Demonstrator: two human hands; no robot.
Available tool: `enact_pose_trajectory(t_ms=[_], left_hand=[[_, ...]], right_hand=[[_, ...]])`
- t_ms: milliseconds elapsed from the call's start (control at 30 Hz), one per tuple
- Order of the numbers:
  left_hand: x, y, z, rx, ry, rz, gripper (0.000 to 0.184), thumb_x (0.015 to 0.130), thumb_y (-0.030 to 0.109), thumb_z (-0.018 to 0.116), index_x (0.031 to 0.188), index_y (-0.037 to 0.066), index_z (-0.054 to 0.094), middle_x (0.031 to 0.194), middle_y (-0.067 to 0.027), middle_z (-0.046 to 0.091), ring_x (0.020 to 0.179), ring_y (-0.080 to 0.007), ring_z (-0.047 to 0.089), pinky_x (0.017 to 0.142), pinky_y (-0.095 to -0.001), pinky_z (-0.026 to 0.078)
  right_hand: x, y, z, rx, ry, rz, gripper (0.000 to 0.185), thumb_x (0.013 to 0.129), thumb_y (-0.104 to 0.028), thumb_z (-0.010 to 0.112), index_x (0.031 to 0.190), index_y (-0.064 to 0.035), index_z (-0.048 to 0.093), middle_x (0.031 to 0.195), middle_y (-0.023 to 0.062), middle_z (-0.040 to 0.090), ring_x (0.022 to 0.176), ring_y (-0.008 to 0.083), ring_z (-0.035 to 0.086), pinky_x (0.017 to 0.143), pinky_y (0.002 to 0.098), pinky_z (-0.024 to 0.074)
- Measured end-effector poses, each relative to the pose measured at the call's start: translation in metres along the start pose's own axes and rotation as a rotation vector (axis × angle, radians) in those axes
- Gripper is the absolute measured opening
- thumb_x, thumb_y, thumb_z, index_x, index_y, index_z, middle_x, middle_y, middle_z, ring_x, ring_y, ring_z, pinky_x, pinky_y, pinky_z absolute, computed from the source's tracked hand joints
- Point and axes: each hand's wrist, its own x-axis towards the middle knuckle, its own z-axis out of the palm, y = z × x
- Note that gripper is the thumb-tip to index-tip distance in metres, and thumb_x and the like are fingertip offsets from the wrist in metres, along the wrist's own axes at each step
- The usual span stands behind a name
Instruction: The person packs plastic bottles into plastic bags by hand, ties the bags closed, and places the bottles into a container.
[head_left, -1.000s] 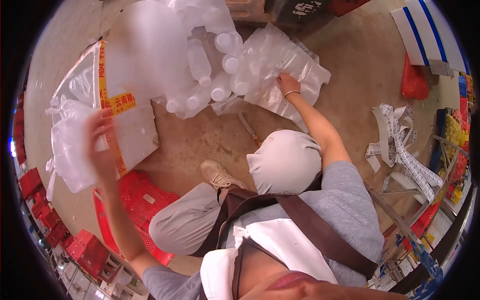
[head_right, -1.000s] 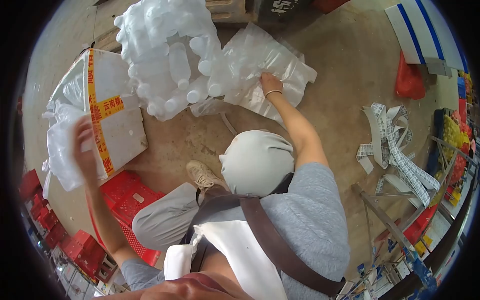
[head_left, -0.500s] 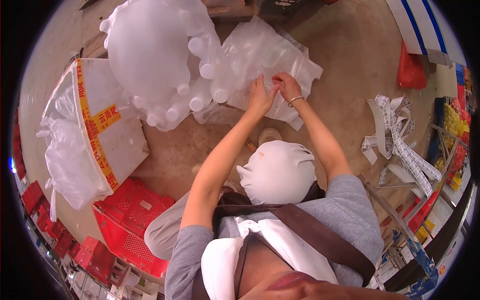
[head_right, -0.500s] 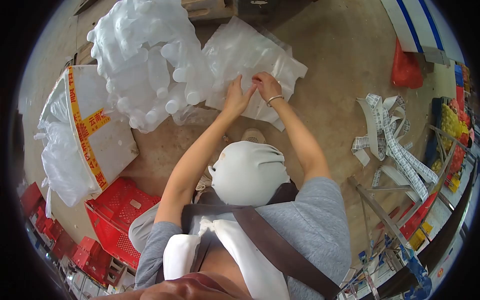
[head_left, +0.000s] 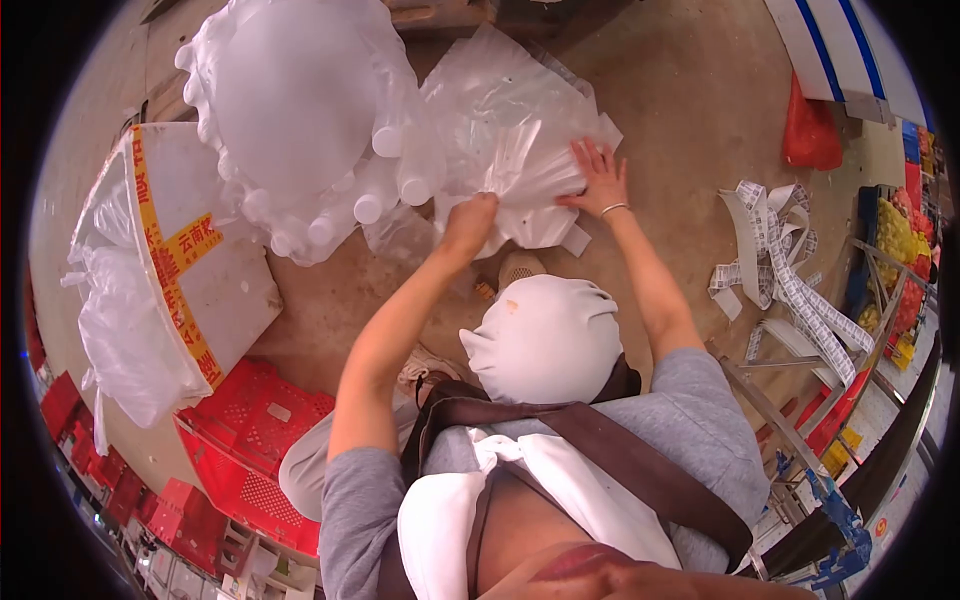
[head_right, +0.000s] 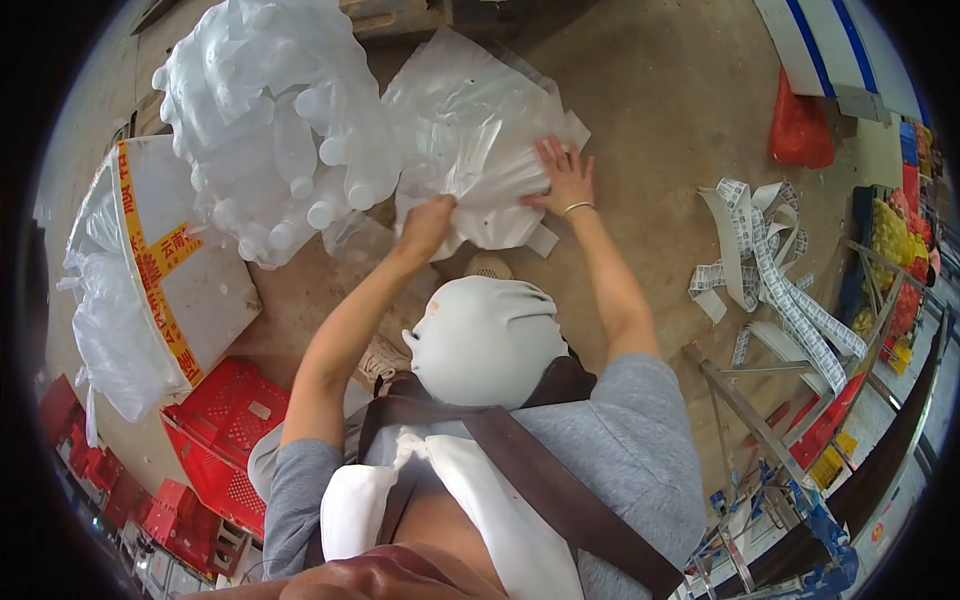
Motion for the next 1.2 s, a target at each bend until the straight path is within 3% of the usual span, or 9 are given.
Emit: enact_pose_trajectory(t_ms=[200,533,667,767,900,967,1067,1133,1200], left_hand=[[-0.027,0.035,-0.082,-0.261,0.023,-0.024,0.013,0.076,0.01,0.063,0.076,0.0,0.053,0.076,-0.0136,0.058,0.067,-0.0312,0.058,0.06,-0.0384,0.046],[-0.13,0.023,-0.197,-0.333,0.046,-0.013,0.013,0.078,0.001,0.061,0.08,0.002,0.048,0.073,-0.0105,0.051,0.06,-0.0232,0.055,0.053,-0.0305,0.044],[-0.189,0.003,-0.252,-0.611,0.39,-0.365,0.005,0.089,0.005,0.052,0.087,0.003,0.049,0.079,-0.0022,0.048,0.066,-0.0077,0.053,0.057,-0.0206,0.046],[-0.234,-0.021,-0.295,-0.622,0.677,-0.507,0.006,0.092,0.009,0.048,0.09,0.004,0.047,0.081,-0.0012,0.048,0.068,-0.0074,0.052,0.058,-0.0201,0.047],[-0.293,-0.06,-0.307,-0.514,0.568,-0.693,0.012,0.089,0.003,0.048,0.101,0.003,0.047,0.092,-0.0033,0.05,0.079,-0.0091,0.053,0.065,-0.0218,0.048],[-0.307,-0.079,-0.285,-0.184,0.514,-0.726,0.022,0.085,-0.002,0.048,0.107,0.002,0.047,0.099,-0.0088,0.052,0.089,-0.0172,0.054,0.075,-0.0273,0.047],[-0.27,-0.055,-0.262,0.495,0.596,-0.489,0.036,0.078,-0.005,0.049,0.113,0.001,0.047,0.114,-0.0187,0.048,0.108,-0.0337,0.048,0.09,-0.0379,0.041],[-0.247,-0.037,-0.239,0.18,0.532,-0.233,0.039,0.078,0.003,0.055,0.116,0.001,0.046,0.117,-0.0179,0.047,0.108,-0.0354,0.048,0.09,-0.0406,0.041],[-0.223,-0.033,-0.214,-0.152,0.166,-0.279,0.046,0.076,0.012,0.062,0.118,0.005,0.046,0.115,-0.0172,0.048,0.108,-0.0348,0.048,0.089,-0.0425,0.041]], right_hand=[[0.009,0.031,0.002,-0.061,-0.084,-0.016,0.101,0.061,-0.048,0.074,0.138,-0.0458,0.008,0.149,-0.0034,0.011,0.136,0.0289,0.011,0.108,0.0559,0.011],[0.023,0.051,-0.004,-0.073,-0.147,0.092,0.093,0.072,-0.017,0.067,0.139,-0.0437,0.007,0.148,-0.002,0.014,0.135,0.0283,0.016,0.107,0.0561,0.0142],[0.039,0.057,0.011,-0.006,-0.157,0.116,0.085,0.075,-0.006,0.059,0.139,-0.0386,0.014,0.148,-0.0015,0.015,0.135,0.0282,0.019,0.106,0.0566,0.0152],[0.045,0.066,0.012,-0.111,-0.181,0.145,0.072,0.078,-0.004,0.052,0.139,-0.0317,0.024,0.149,-0.0014,0.012,0.134,0.0283,0.02,0.106,0.0585,0.0145],[0.057,0.025,-0.064,-0.145,-0.161,0.211,0.055,0.077,-0.012,0.056,0.128,-0.0212,0.042,0.126,0.0071,0.05,0.111,0.0266,0.053,0.091,0.0441,0.0432],[0.03,-0.034,-0.13,0.124,0.432,-0.116,0.04,0.078,-0.01,0.058,0.118,-0.0125,0.053,0.11,0.0078,0.059,0.096,0.0256,0.06,0.079,0.035,0.0492],[0.008,-0.13,-0.203,0.657,0.345,-0.523,0.027,0.08,-0.006,0.058,0.108,-0.006,0.058,0.1,0.0086,0.061,0.086,0.0199,0.061,0.073,0.0269,0.0486],[0.003,-0.181,-0.215,0.74,0.205,-0.832,0.025,0.08,-0.005,0.057,0.106,-0.005,0.058,0.096,0.0086,0.061,0.081,0.0216,0.061,0.071,0.0286,0.0485],[0.016,-0.227,-0.212,0.427,0.218,-1.098,0.027,0.079,-0.005,0.055,0.106,-0.0063,0.056,0.093,0.0075,0.059,0.081,0.0233,0.06,0.071,0.0326,0.0486]])
